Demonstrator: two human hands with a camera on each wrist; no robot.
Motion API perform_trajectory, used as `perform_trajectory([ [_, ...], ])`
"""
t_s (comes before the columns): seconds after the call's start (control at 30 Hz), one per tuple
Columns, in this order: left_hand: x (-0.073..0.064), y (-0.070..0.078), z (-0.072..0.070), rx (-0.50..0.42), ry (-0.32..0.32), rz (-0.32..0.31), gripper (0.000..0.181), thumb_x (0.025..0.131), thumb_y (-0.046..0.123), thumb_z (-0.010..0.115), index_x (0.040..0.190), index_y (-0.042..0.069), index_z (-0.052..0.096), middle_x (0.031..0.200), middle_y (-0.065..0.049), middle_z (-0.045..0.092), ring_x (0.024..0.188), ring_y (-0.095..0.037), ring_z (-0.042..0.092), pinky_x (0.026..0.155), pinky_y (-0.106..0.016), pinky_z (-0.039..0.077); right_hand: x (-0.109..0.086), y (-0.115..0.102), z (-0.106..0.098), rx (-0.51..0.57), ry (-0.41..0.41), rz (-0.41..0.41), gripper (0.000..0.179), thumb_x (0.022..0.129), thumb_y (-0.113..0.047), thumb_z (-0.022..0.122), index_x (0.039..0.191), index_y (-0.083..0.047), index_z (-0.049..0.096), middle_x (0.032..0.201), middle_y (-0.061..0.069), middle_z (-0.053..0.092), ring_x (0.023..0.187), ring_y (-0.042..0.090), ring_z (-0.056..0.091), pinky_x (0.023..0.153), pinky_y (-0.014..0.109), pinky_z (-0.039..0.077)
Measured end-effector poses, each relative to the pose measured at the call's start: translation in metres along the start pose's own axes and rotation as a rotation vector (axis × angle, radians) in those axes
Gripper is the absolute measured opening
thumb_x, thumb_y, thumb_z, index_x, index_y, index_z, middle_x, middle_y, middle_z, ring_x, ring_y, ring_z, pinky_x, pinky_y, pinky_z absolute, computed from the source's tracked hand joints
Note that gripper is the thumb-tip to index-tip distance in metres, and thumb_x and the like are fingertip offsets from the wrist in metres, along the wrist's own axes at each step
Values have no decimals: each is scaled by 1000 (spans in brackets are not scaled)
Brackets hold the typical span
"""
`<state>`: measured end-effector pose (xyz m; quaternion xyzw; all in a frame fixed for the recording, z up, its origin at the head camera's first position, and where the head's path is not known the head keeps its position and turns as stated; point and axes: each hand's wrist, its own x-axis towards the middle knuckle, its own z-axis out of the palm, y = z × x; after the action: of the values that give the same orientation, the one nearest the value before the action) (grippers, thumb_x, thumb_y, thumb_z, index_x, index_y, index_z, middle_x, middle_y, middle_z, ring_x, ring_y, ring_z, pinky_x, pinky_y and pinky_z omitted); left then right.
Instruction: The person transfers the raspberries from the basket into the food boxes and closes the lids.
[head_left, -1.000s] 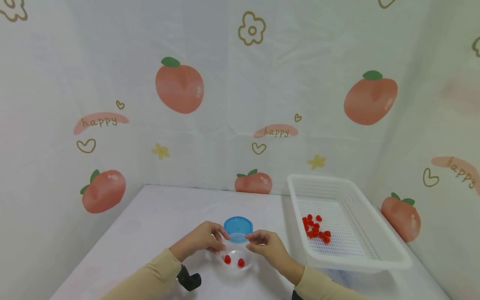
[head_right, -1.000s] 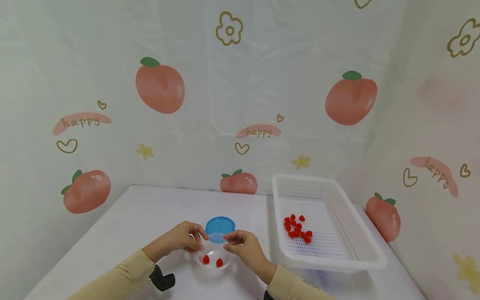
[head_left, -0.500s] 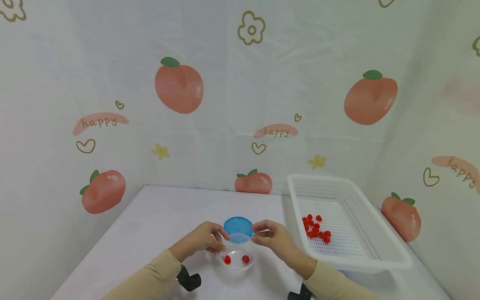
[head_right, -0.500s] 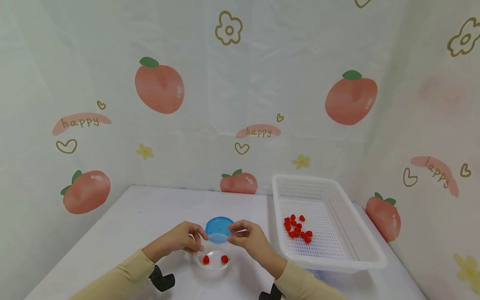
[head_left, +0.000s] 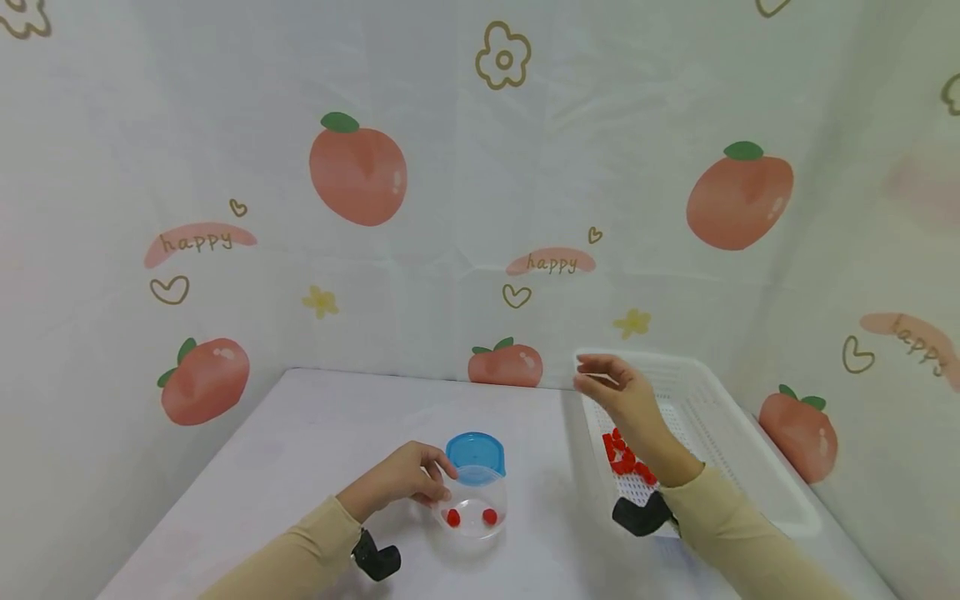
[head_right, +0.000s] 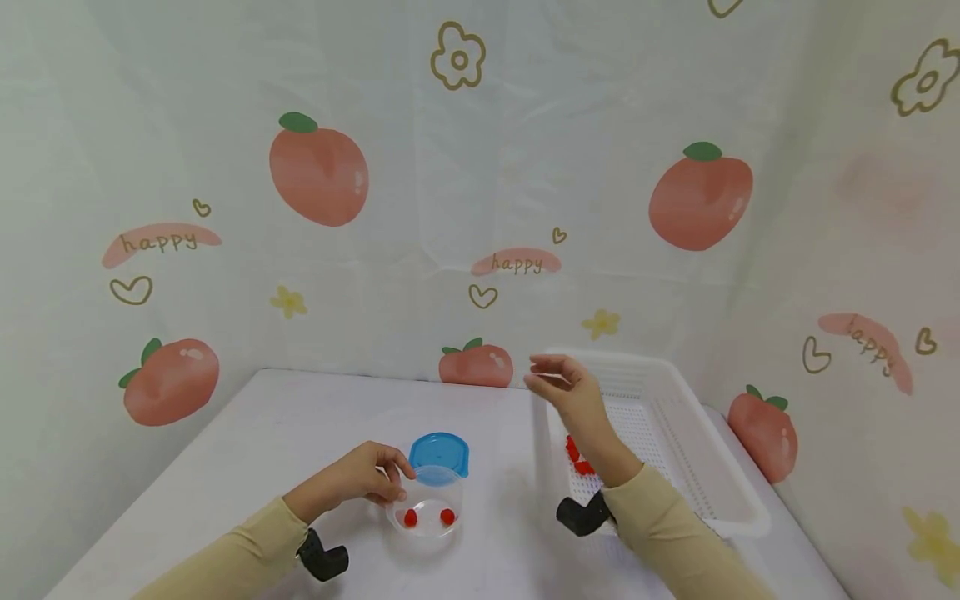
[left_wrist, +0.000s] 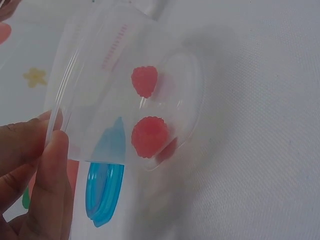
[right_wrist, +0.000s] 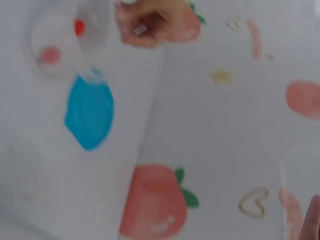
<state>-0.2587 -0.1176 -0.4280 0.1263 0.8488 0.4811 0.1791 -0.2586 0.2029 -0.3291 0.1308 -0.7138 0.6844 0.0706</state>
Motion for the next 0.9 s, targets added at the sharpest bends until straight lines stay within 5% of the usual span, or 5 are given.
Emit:
perform_trajectory([
  [0.17, 0, 2, 0, -2, 2, -3, 20, 78, 5, 78, 97, 6, 72, 76, -5, 58, 59, -13, 58, 60, -25, 57, 17, 2, -31, 195, 114, -57, 21, 91, -2, 63, 103, -19, 66, 97, -6, 63, 90, 6, 65, 84, 18, 54],
  [0.3, -1, 4, 0, -1, 1, -9, 20, 78, 4, 78, 97, 6, 71, 75, -5, 57, 59, -12, 58, 59, -24, 57, 26, 14, -53, 234, 202, -60, 20, 92, -1, 61, 101, -18, 67, 94, -6, 63, 85, 4, 65, 80, 18, 56],
  [0.5, -1, 5, 0, -1, -3, -13, 21, 78, 4, 78, 98, 4, 71, 76, -5, 57, 59, -12, 58, 59, -23, 57, 36, 39, -77, 78, 351, -7, 14, 91, -8, 65, 100, -18, 64, 88, -10, 61, 82, 0, 64, 75, 13, 55],
  [0.67, -1, 4, 0, 1, 1, -15, 21, 78, 3, 78, 98, 4, 71, 76, -5, 57, 59, -12, 58, 59, -24, 57, 38, 58, -91, -130, 388, 82, 29, 93, -13, 64, 119, 0, 57, 88, -13, 58, 79, -7, 59, 74, 9, 52],
  [0.9, -1, 4, 1, -3, 6, -5, 21, 77, 3, 78, 97, 3, 71, 74, -5, 56, 58, -11, 58, 59, -25, 57, 37, 83, -107, -324, 276, 255, 57, 96, -24, 61, 138, 9, 40, 128, 22, 52, 85, -7, 56, 88, 20, 53],
])
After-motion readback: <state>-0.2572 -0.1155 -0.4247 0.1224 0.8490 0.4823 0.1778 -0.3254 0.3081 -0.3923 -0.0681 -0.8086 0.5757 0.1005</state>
